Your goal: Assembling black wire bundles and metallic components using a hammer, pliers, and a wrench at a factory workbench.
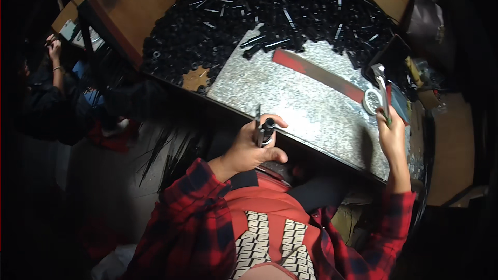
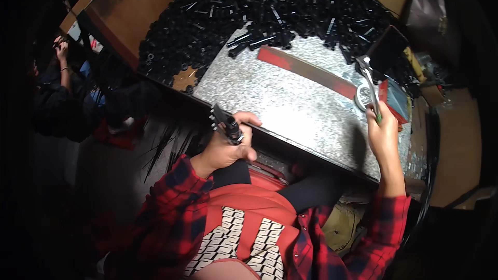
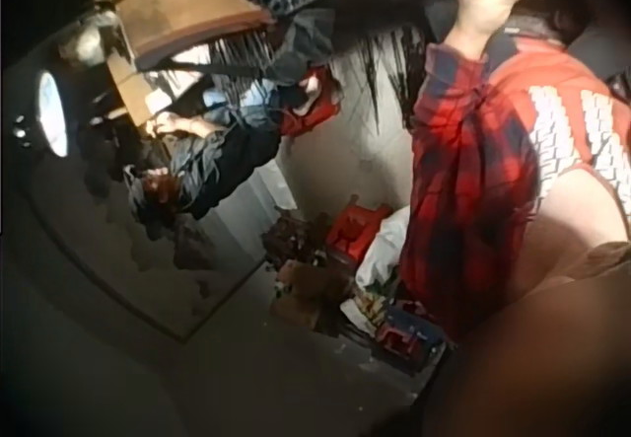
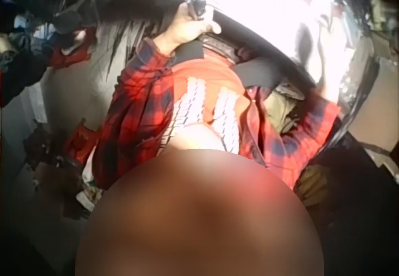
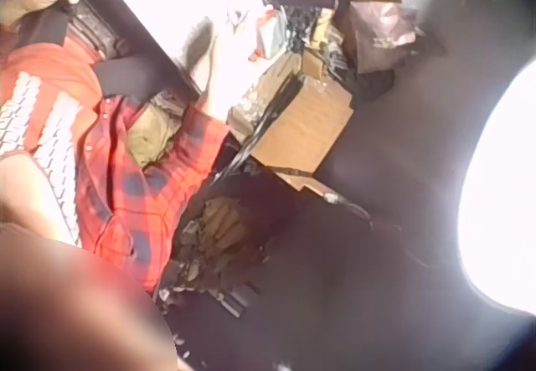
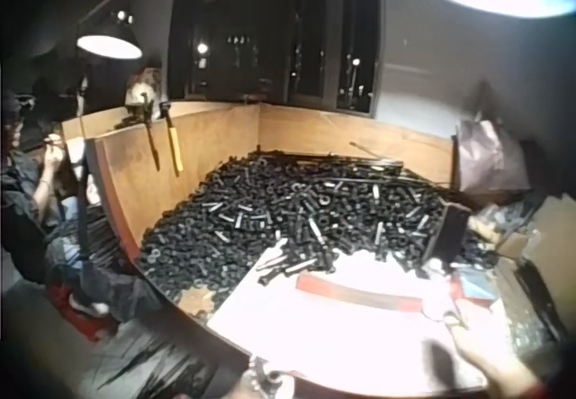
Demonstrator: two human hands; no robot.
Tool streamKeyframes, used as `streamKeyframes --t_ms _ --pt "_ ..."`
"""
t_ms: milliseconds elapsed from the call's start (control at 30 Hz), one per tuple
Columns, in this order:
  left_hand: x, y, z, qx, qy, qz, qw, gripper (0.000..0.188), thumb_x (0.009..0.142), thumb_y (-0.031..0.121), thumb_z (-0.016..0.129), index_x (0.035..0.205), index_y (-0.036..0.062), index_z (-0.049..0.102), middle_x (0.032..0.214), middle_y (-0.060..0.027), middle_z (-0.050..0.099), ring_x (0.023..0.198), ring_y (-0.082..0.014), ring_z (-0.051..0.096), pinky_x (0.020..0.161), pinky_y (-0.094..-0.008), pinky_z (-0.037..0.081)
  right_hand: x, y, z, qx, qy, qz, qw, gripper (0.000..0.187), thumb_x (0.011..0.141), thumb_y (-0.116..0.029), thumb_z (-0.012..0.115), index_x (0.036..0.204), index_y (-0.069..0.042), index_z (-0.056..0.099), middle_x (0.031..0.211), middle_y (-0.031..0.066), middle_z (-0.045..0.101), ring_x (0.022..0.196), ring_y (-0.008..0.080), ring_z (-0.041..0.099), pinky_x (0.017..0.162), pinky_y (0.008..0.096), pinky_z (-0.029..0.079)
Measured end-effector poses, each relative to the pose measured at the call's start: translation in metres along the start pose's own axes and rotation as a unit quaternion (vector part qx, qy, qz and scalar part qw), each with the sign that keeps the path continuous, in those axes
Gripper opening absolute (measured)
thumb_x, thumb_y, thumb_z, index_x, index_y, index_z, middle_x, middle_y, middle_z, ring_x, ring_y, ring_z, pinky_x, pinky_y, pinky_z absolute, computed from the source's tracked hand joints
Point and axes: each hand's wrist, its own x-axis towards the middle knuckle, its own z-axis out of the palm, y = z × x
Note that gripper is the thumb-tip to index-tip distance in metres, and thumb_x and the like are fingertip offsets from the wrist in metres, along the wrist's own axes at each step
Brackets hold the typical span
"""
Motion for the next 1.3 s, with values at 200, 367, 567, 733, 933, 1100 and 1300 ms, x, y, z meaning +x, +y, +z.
streamKeyframes --t_ms 200,367,567,733,933,1100,1300 --pt "-0.003 0.012 0.009 0.046 -0.069 -0.011 0.997 0.076 0.065 0.026 0.086 0.122 -0.0002 0.042 0.056 0.0090 0.041 0.052 0.0010 0.036 0.051 -0.0164 0.027 0.041 0.037 -0.006 -0.209 -0.053 0.033 0.976 0.014 0.079 -0.011 0.061 0.084 0.002 0.063 0.081 0.0274 0.063 0.085 0.0430 0.061 0.075 0.0480 0.048" --pt "-0.012 0.011 0.011 -0.035 -0.044 -0.045 0.997 0.075 0.063 0.015 0.088 0.122 0.0006 0.044 0.058 0.0086 0.040 0.053 0.0006 0.036 0.050 -0.0170 0.029 0.056 0.022 0.011 -0.306 -0.133 0.042 0.942 0.019 0.075 -0.008 0.054 0.083 0.003 0.067 0.088 0.0264 0.065 0.088 0.0388 0.064 0.078 0.0454 0.051" --pt "-0.011 0.008 0.008 -0.037 -0.047 -0.075 0.995 0.079 0.062 0.028 0.087 0.121 0.0006 0.042 0.058 0.0072 0.043 0.054 -0.0016 0.042 0.052 -0.0171 0.033 0.058 0.025 0.012 -0.293 -0.114 0.018 0.949 0.018 0.075 -0.009 0.053 0.082 0.003 0.066 0.086 0.0251 0.065 0.085 0.0396 0.064 0.077 0.0456 0.051" --pt "-0.010 0.008 0.009 -0.033 -0.050 -0.068 0.996 0.078 0.063 0.027 0.087 0.121 0.0005 0.042 0.058 0.0073 0.043 0.054 -0.0018 0.042 0.052 -0.0172 0.033 0.058 0.043 0.014 -0.286 -0.068 0.006 0.956 0.017 0.076 -0.011 0.059 0.087 0.002 0.063 0.082 0.0248 0.064 0.083 0.0413 0.062 0.075 0.0474 0.049" --pt "-0.008 0.006 0.013 -0.036 -0.049 -0.026 0.998 0.068 0.066 0.012 0.086 0.121 0.0000 0.046 0.057 0.0101 0.039 0.052 0.0019 0.034 0.049 -0.0166 0.027 0.058 0.034 0.013 -0.251 -0.105 0.007 0.962 0.016 0.078 -0.007 0.053 0.082 0.002 0.065 0.085 0.0241 0.065 0.085 0.0391 0.063 0.076 0.0463 0.050" --pt "-0.007 0.007 0.013 -0.015 -0.057 -0.010 0.998 0.067 0.067 0.014 0.085 0.120 0.0003 0.046 0.057 0.0101 0.039 0.051 0.0020 0.034 0.049 -0.0172 0.026 0.065 0.036 0.018 -0.255 -0.135 -0.004 0.957 0.017 0.076 -0.013 0.059 0.083 0.001 0.064 0.084 0.0241 0.064 0.084 0.0397 0.062 0.075 0.0460 0.050" --pt "-0.010 0.011 0.012 -0.017 -0.043 -0.015 0.999 0.067 0.067 0.016 0.086 0.119 -0.0004 0.048 0.057 0.0105 0.038 0.051 0.0022 0.034 0.049 -0.0166 0.027 0.058 0.015 0.008 -0.234 -0.107 0.008 0.966 0.018 0.074 -0.016 0.061 0.082 0.000 0.064 0.085 0.0234 0.065 0.084 0.0392 0.063 0.077 0.0454 0.050"
